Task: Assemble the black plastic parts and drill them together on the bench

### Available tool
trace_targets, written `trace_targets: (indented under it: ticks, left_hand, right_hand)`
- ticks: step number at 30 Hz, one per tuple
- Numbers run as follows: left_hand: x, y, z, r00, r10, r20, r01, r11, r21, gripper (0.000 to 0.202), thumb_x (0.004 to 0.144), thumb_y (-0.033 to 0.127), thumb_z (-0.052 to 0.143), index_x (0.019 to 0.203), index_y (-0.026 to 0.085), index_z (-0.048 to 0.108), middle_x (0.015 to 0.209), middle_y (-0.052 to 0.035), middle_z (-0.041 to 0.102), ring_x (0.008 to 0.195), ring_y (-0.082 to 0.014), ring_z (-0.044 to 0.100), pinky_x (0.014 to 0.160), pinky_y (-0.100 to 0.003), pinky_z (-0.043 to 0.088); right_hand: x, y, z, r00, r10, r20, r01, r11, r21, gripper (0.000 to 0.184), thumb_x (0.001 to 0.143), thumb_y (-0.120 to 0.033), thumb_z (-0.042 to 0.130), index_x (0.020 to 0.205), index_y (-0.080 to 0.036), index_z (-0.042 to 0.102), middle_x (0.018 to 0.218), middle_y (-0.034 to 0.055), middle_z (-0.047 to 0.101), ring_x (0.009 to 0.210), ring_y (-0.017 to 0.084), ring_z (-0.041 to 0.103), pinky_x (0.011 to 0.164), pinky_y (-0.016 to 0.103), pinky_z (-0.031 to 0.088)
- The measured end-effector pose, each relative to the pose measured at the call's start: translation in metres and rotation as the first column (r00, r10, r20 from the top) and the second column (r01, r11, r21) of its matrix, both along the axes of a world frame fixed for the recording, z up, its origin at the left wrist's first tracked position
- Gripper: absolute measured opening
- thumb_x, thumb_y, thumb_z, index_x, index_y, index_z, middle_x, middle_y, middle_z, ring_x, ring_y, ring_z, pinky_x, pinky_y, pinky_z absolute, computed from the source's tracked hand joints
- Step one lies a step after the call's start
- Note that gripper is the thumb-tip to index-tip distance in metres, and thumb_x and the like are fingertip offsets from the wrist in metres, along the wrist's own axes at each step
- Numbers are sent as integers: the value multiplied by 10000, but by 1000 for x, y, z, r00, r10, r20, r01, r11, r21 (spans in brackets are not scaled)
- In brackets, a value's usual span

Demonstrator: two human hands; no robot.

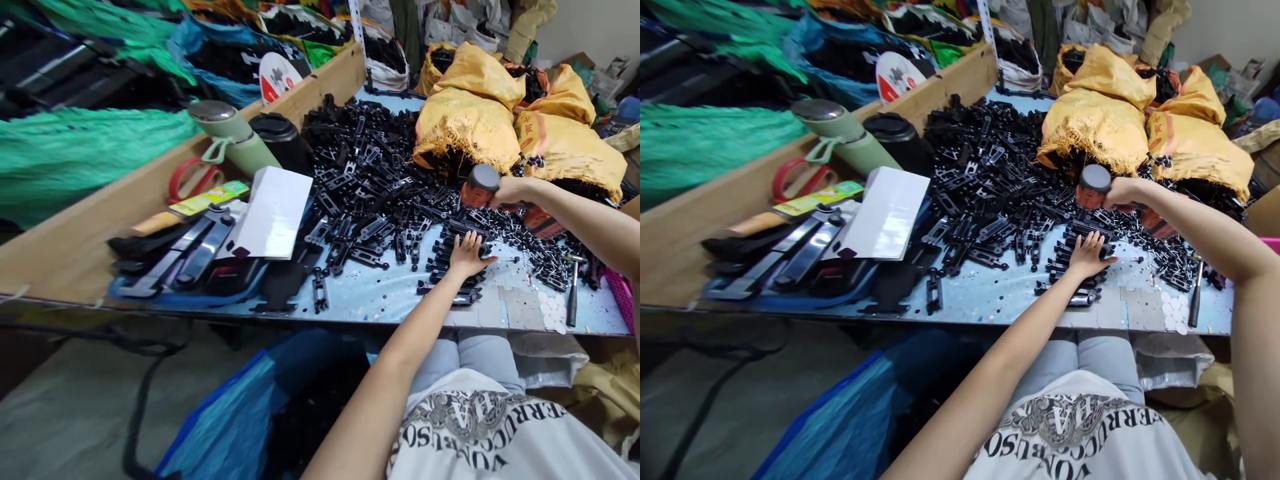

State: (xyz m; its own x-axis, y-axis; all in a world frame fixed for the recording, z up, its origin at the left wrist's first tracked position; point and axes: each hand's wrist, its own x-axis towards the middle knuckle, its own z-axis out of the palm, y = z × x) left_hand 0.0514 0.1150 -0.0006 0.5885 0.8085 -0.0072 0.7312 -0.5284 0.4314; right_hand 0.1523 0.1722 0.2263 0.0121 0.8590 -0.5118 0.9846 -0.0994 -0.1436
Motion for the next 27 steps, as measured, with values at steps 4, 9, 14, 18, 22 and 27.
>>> trace_targets:
  ticks: [4, 9, 14, 18, 22, 27]
  left_hand:
    - [-1, -1, -3, 1000, 4, 21, -4, 1000, 1, 964, 748, 789, 150, 1446, 127, 223, 1533, -90, 150, 1419, -259, 60, 1149, -476, 24]
    - [0, -4, -7, 998, 20, 53, -22, 999, 38, 964, 750, 787, 165, 1442, 119, 236, 1529, -102, 161, 1416, -263, 83, 1151, -464, 13]
    - [-2, -6, -2, 998, 24, 60, -25, 1000, 17, 948, 759, 775, 164, 1430, 113, 261, 1528, -118, 160, 1415, -263, 78, 1148, -467, 26]
    - [-2, -5, 1, 996, 26, 84, -28, 999, 26, 947, 751, 781, 187, 1413, 112, 293, 1519, -128, 191, 1411, -260, 94, 1147, -467, 32]
    - [0, -3, 4, 994, 31, 107, -35, 998, 44, 963, 731, 800, 219, 1404, 118, 310, 1514, -132, 207, 1407, -273, 110, 1145, -467, 28]
    - [-7, -27, 10, 995, 65, 81, -64, 998, -15, 941, 761, 773, 197, 1403, 93, 302, 1511, -141, 211, 1412, -280, 87, 1145, -472, 41]
  right_hand:
    - [-41, 32, -6, 986, 99, 133, -81, 988, -131, 165, 643, -271, 652, 620, -111, 619, 525, 30, 561, 492, 143, 525, 470, 244, 424]
    - [-53, 43, -14, 954, 210, 215, -161, 961, -225, 177, 646, -273, 632, 579, -110, 612, 507, 25, 553, 512, 151, 541, 503, 251, 432]
    - [-51, 28, -12, 962, 228, 149, -208, 969, -135, 101, 611, -210, 622, 577, -123, 584, 478, 4, 524, 468, 121, 502, 452, 221, 388]
    - [-56, 14, -11, 959, 249, 138, -228, 962, -150, 106, 601, -225, 623, 596, -126, 584, 461, -5, 503, 430, 110, 456, 412, 223, 344]
    - [-66, 5, -14, 949, 258, 182, -226, 958, -177, 64, 593, -190, 599, 588, -131, 573, 445, -16, 475, 413, 106, 429, 401, 229, 330]
    - [-70, -15, -8, 951, 277, 136, -258, 956, -143, 78, 586, -197, 619, 619, -139, 578, 521, 4, 529, 459, 124, 504, 424, 226, 373]
